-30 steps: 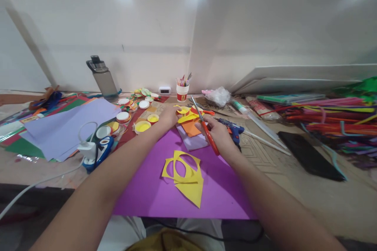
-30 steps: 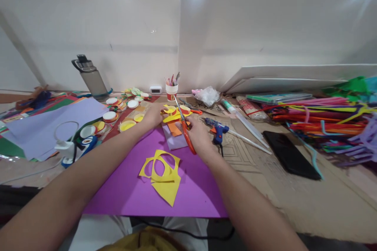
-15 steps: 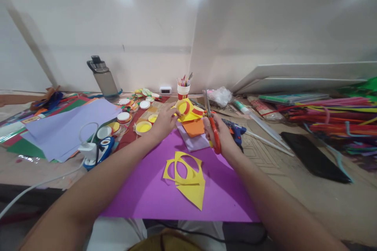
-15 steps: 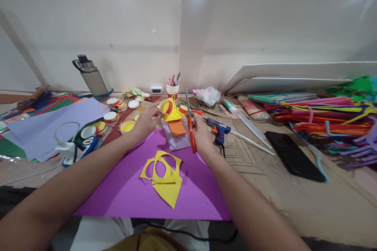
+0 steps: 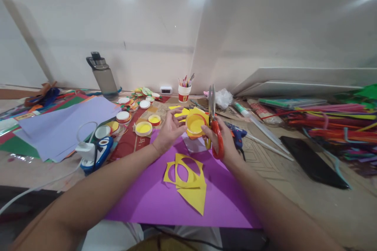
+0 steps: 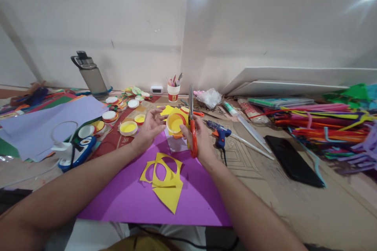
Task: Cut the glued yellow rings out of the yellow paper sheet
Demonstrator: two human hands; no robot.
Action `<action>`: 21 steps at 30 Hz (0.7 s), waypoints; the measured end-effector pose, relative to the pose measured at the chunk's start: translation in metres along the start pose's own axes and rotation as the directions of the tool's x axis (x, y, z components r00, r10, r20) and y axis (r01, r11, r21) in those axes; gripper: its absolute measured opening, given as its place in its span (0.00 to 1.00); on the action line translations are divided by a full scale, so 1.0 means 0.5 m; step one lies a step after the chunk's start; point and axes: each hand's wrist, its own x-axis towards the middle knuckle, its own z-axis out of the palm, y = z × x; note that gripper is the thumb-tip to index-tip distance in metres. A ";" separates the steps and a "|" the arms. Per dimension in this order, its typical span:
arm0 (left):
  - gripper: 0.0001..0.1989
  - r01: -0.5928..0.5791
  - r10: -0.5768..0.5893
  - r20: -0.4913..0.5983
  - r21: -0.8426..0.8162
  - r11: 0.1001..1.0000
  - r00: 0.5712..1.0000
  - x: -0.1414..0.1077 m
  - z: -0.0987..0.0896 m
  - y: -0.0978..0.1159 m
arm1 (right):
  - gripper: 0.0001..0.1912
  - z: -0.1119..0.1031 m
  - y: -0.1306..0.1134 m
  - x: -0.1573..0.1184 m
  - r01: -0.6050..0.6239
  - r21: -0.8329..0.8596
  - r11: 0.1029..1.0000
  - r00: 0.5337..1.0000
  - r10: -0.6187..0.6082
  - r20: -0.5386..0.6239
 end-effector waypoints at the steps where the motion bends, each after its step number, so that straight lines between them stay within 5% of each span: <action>1: 0.25 0.100 -0.106 -0.044 -0.127 0.987 0.993 -0.001 0.005 -0.002 | 0.26 0.000 -0.007 -0.002 -0.020 0.075 0.997 1.000 0.020 -0.010; 4: 0.26 0.382 -0.394 0.032 -0.324 0.865 0.919 -0.004 0.019 -0.001 | 0.25 0.001 -0.028 -0.009 -0.085 0.230 0.969 0.996 0.084 0.014; 6: 0.24 0.469 -0.465 0.103 -0.354 0.809 0.879 -0.004 0.023 0.004 | 0.24 0.001 -0.038 -0.014 -0.115 0.268 0.956 0.993 0.103 0.057; 13: 0.20 0.367 -0.430 -0.085 -0.391 0.844 0.899 0.024 -0.011 0.015 | 0.26 -0.001 -0.028 -0.020 -0.085 0.199 0.976 0.996 0.078 0.044; 21: 0.19 0.274 -0.381 -0.234 -0.385 0.881 0.895 0.034 -0.022 0.037 | 0.25 -0.013 -0.034 -0.021 0.064 -0.102 0.993 0.972 -0.039 0.231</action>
